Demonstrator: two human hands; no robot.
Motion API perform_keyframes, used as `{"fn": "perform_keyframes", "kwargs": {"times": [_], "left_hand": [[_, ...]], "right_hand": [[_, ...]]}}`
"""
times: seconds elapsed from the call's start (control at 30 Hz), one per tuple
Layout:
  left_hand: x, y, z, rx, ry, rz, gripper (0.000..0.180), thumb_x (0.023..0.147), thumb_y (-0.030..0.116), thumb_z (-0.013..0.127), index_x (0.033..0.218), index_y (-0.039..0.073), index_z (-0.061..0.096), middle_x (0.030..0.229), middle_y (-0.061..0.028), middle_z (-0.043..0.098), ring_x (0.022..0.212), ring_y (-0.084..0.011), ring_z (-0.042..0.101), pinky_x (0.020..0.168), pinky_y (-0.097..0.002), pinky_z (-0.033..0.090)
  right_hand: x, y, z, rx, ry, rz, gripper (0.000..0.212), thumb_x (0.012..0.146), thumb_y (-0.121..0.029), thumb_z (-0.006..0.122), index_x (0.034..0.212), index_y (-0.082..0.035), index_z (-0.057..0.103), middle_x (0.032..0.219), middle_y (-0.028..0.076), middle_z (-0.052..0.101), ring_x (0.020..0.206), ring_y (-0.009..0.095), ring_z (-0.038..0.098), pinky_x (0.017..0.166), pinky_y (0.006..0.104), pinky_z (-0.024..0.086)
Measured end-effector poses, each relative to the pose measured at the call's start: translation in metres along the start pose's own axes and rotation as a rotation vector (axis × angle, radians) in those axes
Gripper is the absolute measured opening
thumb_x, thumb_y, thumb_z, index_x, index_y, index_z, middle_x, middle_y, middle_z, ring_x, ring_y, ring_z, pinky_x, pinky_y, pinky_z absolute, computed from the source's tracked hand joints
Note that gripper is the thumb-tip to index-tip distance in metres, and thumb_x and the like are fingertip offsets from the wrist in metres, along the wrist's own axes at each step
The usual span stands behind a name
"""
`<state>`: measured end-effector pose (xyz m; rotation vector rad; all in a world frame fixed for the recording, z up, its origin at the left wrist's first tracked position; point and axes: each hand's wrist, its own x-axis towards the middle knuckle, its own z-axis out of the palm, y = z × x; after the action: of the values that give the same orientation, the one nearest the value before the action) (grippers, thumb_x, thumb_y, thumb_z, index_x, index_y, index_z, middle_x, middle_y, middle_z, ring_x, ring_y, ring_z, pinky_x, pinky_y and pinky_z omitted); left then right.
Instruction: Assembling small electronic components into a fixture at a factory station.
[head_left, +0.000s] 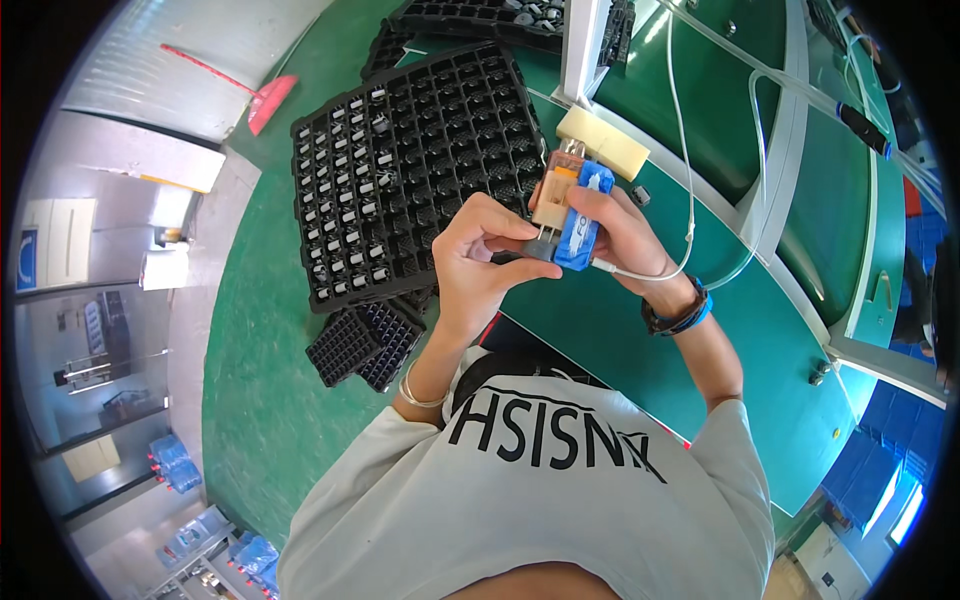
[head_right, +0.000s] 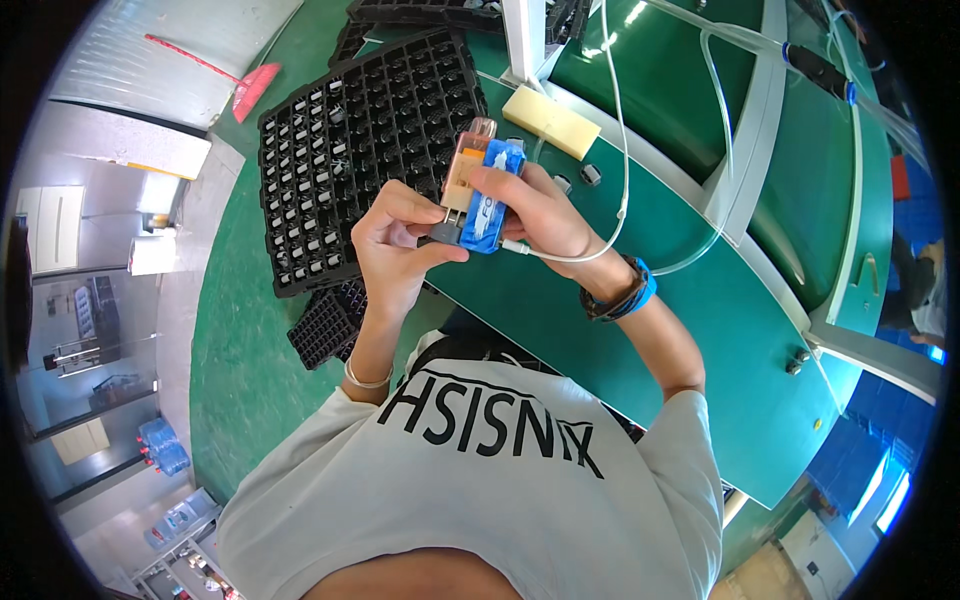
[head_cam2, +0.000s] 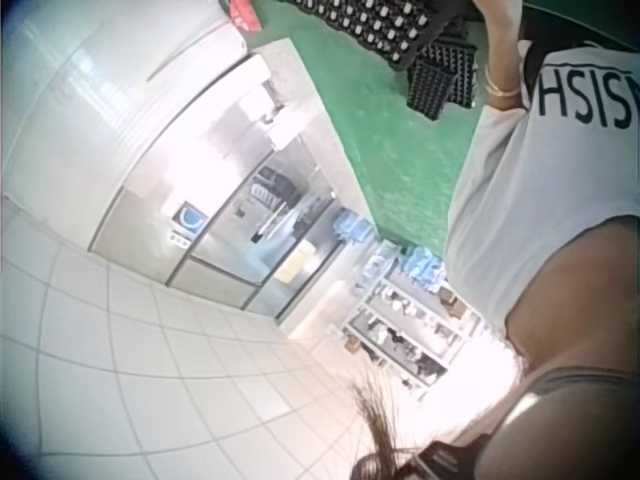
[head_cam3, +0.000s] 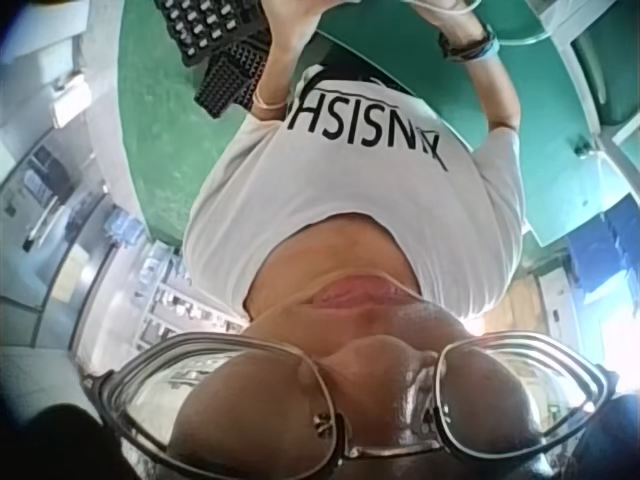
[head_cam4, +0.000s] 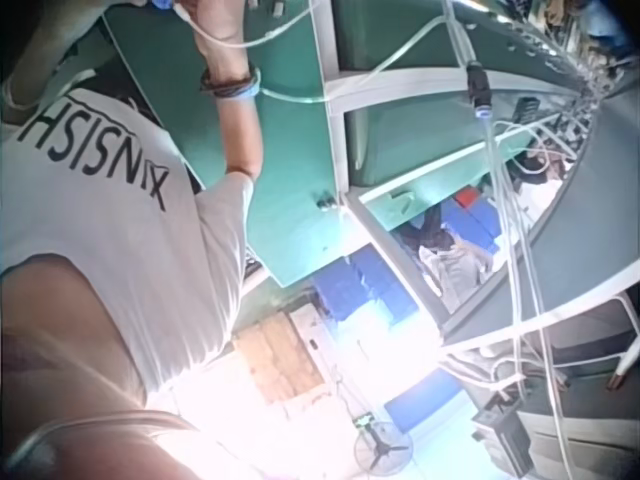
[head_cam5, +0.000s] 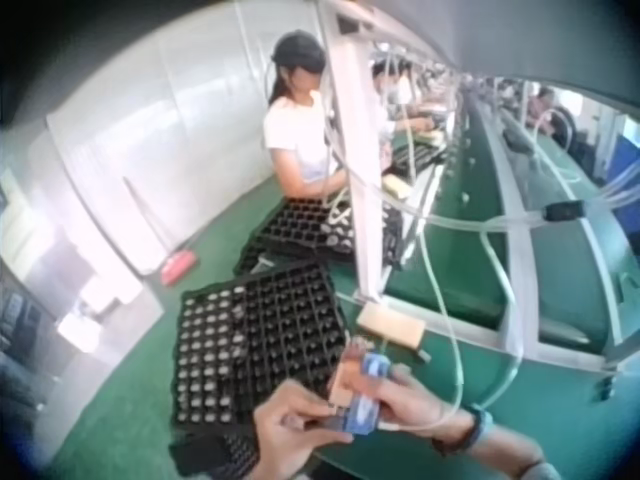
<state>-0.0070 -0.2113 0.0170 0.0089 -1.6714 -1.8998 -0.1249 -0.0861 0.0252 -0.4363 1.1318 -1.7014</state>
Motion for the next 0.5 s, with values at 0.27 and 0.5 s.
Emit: {"fn": "perform_keyframes", "kwargs": {"times": [0.27, 0.5], "left_hand": [[0.004, 0.002, 0.011, 0.031, 0.065, 0.05, 0.063, 0.047, 0.001, 0.086, 0.099, 0.007, 0.05, 0.087, -0.0019, 0.052, 0.073, -0.0091, 0.054, 0.064, -0.0231, 0.046], [0.007, 0.001, 0.005, 0.247, -0.035, 0.087, 0.07, 0.048, 0.005, 0.087, 0.106, 0.005, 0.047, 0.091, -0.0017, 0.051, 0.077, -0.0097, 0.051, 0.066, -0.023, 0.043]], "right_hand": [[-0.006, -0.004, 0.001, 0.024, -0.045, 0.019, 0.046, 0.087, -0.034, 0.05, 0.116, 0.0, 0.047, 0.103, 0.009, 0.058, 0.092, 0.016, 0.059, 0.081, 0.0273, 0.048], [-0.003, -0.011, -0.002, -0.007, -0.076, -0.084, 0.051, 0.085, -0.034, 0.054, 0.121, 0.0, 0.04, 0.11, 0.011, 0.054, 0.098, 0.018, 0.056, 0.085, 0.0301, 0.047]]}}
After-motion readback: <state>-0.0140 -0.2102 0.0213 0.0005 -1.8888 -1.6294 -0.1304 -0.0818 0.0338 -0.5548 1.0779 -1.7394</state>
